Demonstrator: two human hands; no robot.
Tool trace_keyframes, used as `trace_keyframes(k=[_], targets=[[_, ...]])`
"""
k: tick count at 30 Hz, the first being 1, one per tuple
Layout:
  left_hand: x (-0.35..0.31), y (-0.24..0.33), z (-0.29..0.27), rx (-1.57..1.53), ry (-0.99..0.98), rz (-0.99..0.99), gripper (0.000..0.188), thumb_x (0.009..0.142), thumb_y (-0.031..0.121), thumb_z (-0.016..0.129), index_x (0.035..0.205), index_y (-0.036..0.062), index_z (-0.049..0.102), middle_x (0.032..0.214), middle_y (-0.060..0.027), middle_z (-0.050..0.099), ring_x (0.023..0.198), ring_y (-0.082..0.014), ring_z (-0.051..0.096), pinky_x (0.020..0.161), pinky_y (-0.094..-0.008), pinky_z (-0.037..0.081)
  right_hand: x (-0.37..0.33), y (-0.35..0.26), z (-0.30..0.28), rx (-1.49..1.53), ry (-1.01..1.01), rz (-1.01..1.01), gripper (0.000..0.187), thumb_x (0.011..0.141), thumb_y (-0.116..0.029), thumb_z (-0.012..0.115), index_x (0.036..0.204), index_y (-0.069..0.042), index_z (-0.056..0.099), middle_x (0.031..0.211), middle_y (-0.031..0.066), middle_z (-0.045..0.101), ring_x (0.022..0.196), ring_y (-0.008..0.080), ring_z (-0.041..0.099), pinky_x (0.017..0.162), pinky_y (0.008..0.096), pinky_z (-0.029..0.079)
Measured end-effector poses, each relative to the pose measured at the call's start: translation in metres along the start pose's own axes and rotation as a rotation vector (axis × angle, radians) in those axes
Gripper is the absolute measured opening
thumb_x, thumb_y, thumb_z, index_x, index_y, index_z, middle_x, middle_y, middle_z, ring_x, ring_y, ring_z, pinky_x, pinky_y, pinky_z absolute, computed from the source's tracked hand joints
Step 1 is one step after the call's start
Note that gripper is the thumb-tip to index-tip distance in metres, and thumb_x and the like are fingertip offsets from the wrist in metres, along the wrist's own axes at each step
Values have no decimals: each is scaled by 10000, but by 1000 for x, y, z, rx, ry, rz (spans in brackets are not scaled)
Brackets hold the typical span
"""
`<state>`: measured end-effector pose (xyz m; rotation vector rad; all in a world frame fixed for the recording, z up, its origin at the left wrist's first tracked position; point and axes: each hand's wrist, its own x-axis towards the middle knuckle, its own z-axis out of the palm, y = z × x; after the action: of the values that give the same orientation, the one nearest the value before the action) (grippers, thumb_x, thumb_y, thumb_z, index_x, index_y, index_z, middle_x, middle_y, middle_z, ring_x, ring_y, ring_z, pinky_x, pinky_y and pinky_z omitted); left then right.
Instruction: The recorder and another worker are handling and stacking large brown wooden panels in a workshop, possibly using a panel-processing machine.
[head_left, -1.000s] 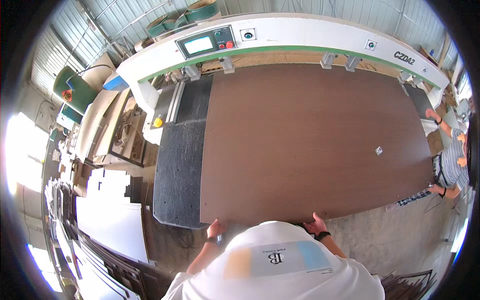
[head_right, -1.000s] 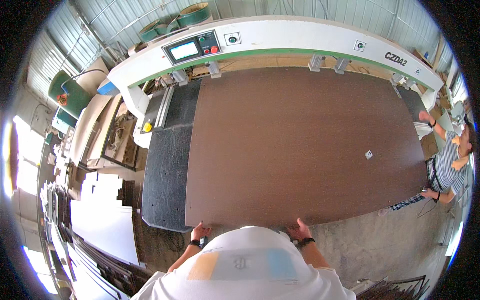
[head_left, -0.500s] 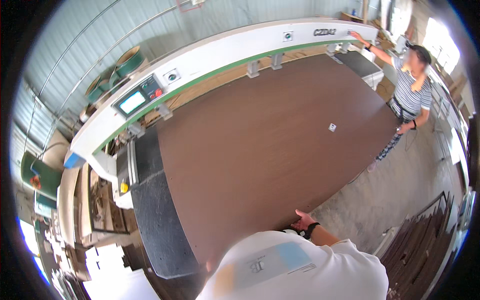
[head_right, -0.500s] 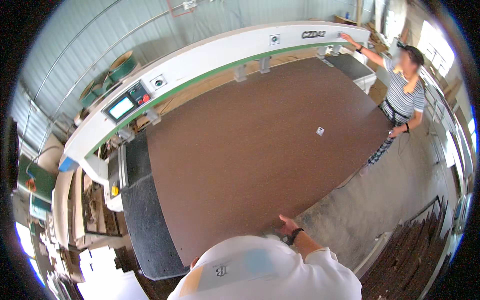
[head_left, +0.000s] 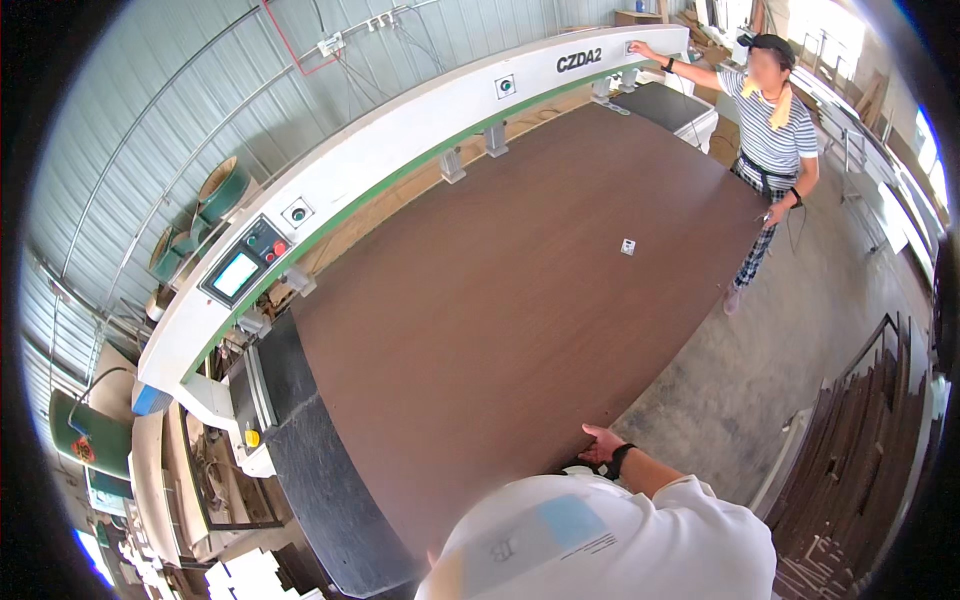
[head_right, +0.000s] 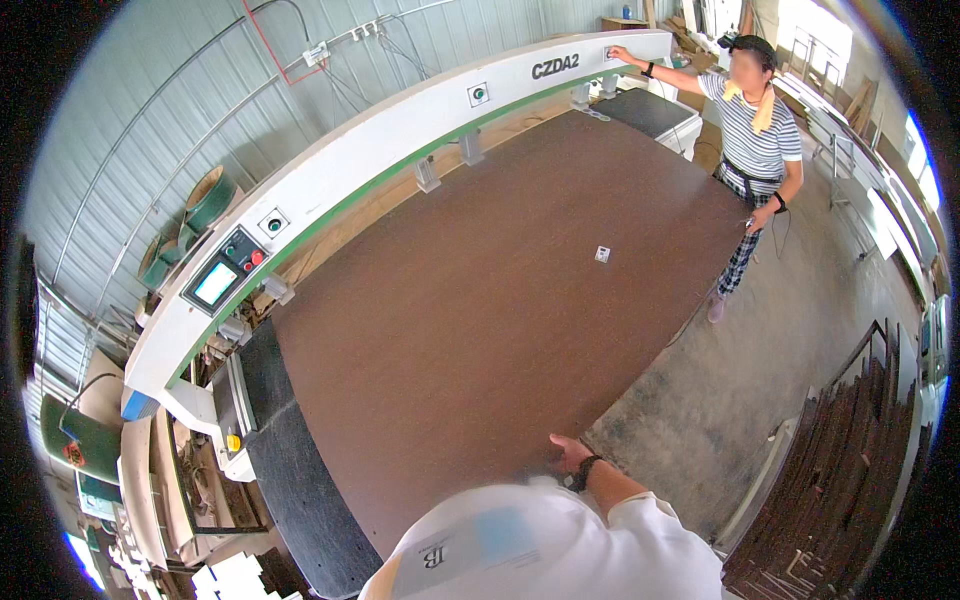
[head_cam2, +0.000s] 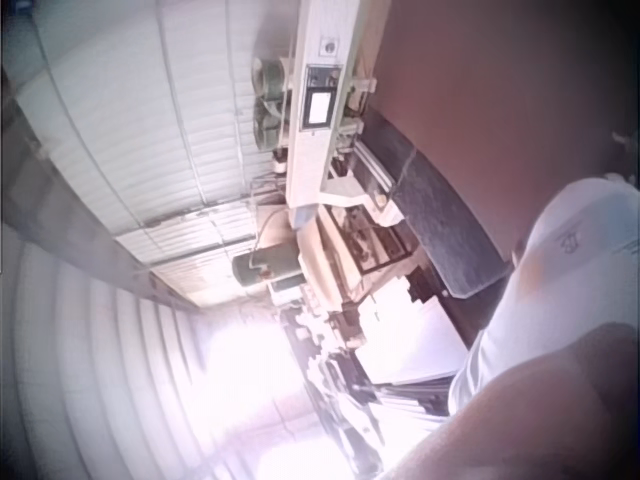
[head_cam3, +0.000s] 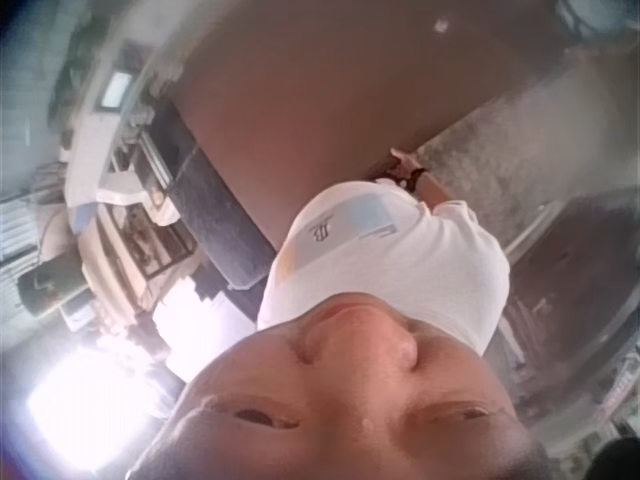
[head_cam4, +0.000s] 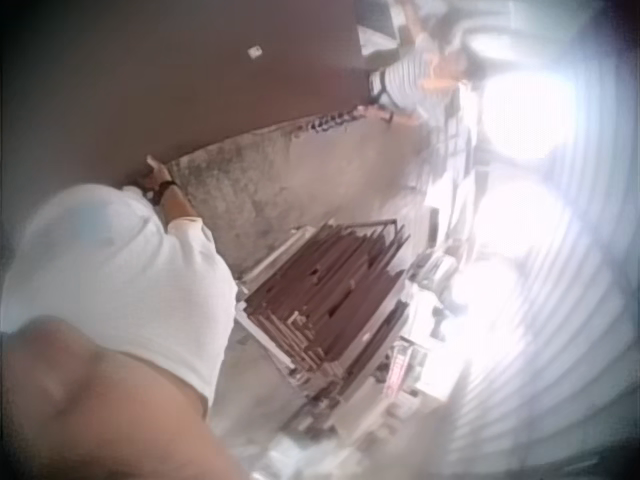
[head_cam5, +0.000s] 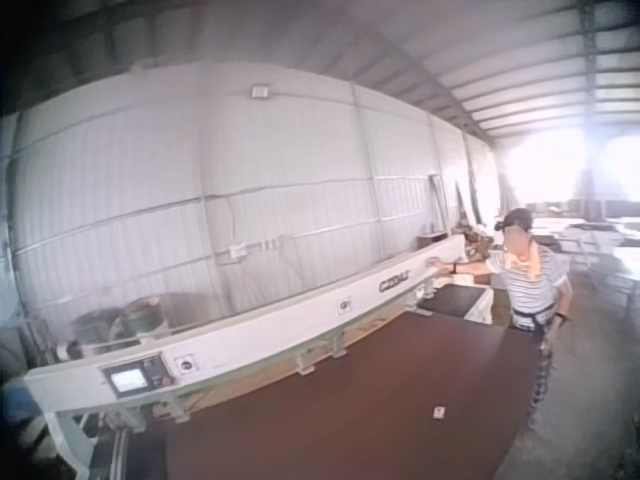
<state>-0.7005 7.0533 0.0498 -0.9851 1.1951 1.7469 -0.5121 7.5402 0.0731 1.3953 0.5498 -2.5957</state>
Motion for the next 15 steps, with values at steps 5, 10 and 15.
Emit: trace_keyframes(k=[5, 10, 15], targets=[[-2, 2, 10, 35, -3, 2, 458, 847, 494, 505, 715, 75, 635, 688, -113, 653, 614, -242, 597, 550, -353, 466, 10, 2, -12, -88, -16, 34, 566, 779, -427, 646, 1184, -79, 456, 1086, 115, 567, 912, 239, 590, 772, 379, 531], [-4, 2, 16, 60, -2, 7, 463, 847, 499, 501, 712, 77, 633, 688, -114, 652, 611, -240, 595, 546, -352, 463, -2, 3, 3, -50, 86, 2, 548, 787, -414, 641, 1182, -84, 455, 1082, 117, 573, 921, 242, 593, 765, 374, 534], [-9, 3, 18, 74, 0, 15, 468, 848, 505, 496, 709, 78, 631, 688, -114, 651, 608, -238, 592, 543, -350, 460, -50, -11, 34, -21, -37, 20, 553, 786, -409, 644, 1193, -89, 450, 1108, 120, 571, 934, 240, 591, 782, 371, 523]])
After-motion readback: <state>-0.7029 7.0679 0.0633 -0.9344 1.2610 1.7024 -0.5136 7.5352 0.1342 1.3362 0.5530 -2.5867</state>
